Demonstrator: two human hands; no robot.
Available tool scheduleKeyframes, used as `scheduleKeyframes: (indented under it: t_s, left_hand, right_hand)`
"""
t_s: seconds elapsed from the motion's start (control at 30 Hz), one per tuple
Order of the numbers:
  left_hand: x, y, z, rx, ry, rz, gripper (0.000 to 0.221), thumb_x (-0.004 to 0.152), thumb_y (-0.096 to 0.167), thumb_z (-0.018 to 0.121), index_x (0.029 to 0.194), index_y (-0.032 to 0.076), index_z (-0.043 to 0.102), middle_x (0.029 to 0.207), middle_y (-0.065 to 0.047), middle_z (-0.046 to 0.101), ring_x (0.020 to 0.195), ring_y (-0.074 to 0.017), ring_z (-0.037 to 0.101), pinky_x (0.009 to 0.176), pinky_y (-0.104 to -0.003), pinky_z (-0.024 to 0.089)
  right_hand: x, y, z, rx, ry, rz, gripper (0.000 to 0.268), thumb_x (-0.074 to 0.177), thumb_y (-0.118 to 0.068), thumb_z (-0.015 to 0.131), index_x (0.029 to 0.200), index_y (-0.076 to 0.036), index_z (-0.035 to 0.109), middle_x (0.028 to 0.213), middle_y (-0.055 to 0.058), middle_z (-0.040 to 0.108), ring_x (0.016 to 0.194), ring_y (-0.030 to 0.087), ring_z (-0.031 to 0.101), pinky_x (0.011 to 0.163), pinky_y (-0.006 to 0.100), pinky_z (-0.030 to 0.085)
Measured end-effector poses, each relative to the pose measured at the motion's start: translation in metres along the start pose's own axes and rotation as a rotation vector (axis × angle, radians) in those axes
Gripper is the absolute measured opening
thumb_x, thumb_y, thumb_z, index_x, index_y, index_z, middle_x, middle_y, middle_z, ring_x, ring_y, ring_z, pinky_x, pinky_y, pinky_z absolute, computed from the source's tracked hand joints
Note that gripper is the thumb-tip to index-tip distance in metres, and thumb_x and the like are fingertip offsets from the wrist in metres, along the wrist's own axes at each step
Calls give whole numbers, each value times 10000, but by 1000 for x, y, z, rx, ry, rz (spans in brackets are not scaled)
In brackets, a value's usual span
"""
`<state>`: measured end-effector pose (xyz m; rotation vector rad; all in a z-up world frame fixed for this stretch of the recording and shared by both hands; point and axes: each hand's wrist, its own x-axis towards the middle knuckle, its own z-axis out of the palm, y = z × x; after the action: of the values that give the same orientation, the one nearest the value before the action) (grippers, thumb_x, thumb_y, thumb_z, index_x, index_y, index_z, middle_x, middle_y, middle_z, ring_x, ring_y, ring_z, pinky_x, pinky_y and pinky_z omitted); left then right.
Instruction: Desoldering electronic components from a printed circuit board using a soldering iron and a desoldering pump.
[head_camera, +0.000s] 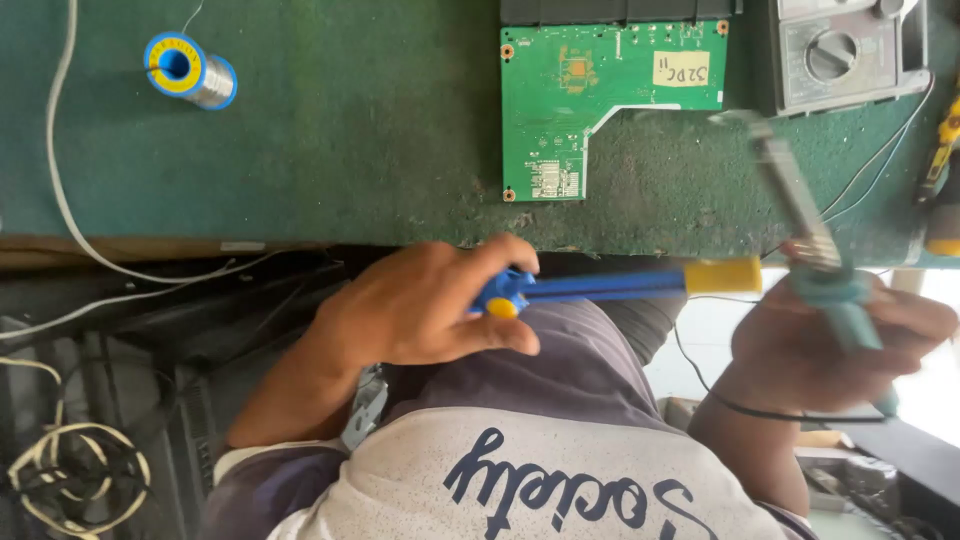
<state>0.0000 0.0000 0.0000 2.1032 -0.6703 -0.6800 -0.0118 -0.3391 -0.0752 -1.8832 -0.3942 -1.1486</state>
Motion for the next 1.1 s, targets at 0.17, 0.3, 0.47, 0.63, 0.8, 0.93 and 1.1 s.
scheduleKeyframes:
  t_s: [0.17, 0.3, 0.47, 0.63, 0.8, 0.93, 1.1]
  left_hand:
    - [19, 9, 33, 234, -121, -22, 850, 776, 833, 498, 1199, 97, 448, 662, -119, 669, 578, -393, 675, 530, -541, 498]
    - [20, 9, 37, 344, -74, 25, 1017, 698, 864, 653, 1274, 53, 438, 644, -65, 636, 558, -356, 670, 474, -533, 505]
    - [20, 19, 50, 438, 112, 187, 912, 733, 833, 769, 1103, 64, 446, 553, -15, 573, 444, -289, 630, 389, -490, 476]
    - [37, 33, 65, 423, 141, 233, 784, 699, 791, 799, 976, 82, 609, 695, -73, 700, 605, -361, 722, 438, -507, 517]
    - [41, 44, 47, 179, -111, 58, 519, 718, 629, 812, 927, 156, 762, 921, -110, 784, 847, -376, 750, 639, -529, 572]
    - [33, 17, 49, 318, 25, 121, 796, 809, 730, 748, 1133, 64, 456, 766, -99, 710, 573, -329, 705, 448, -470, 536]
    - [9, -32, 31, -386, 420, 14, 440, 948, 453, 651, 1219, 163, 462, 912, -20, 625, 692, -168, 606, 601, -337, 509]
  right_hand:
    - [-3, -7, -13, 608, 35, 412, 467, 1006, -683, 562, 1187, -252, 570, 1130, 9, 603, 1123, 221, 605, 1095, 517, 507]
    - [18, -28, 0, 658, -221, 338, 430, 1062, -587, 605, 1128, -199, 430, 1030, 83, 623, 899, 336, 647, 1021, 598, 578]
    - [20, -28, -1, 803, -305, 331, 429, 1058, -550, 611, 1161, -160, 464, 1136, 80, 660, 1200, 288, 695, 1026, 598, 607]
    - [36, -66, 34, 820, -588, 198, 361, 1088, -518, 580, 1198, -186, 493, 1125, 81, 664, 972, 259, 714, 1047, 560, 626]
    - [27, -65, 49, 822, -593, 194, 256, 1100, -406, 571, 1214, -179, 542, 1045, 47, 719, 977, 273, 752, 1093, 514, 610]
    - [14, -37, 27, 811, -300, 452, 412, 1007, -515, 736, 1092, -135, 601, 1034, 72, 697, 1030, 294, 696, 1068, 621, 592]
    - [9, 14, -9, 751, -14, 511, 322, 1016, -320, 768, 1136, -174, 508, 1132, 47, 613, 1106, 200, 698, 1057, 472, 639]
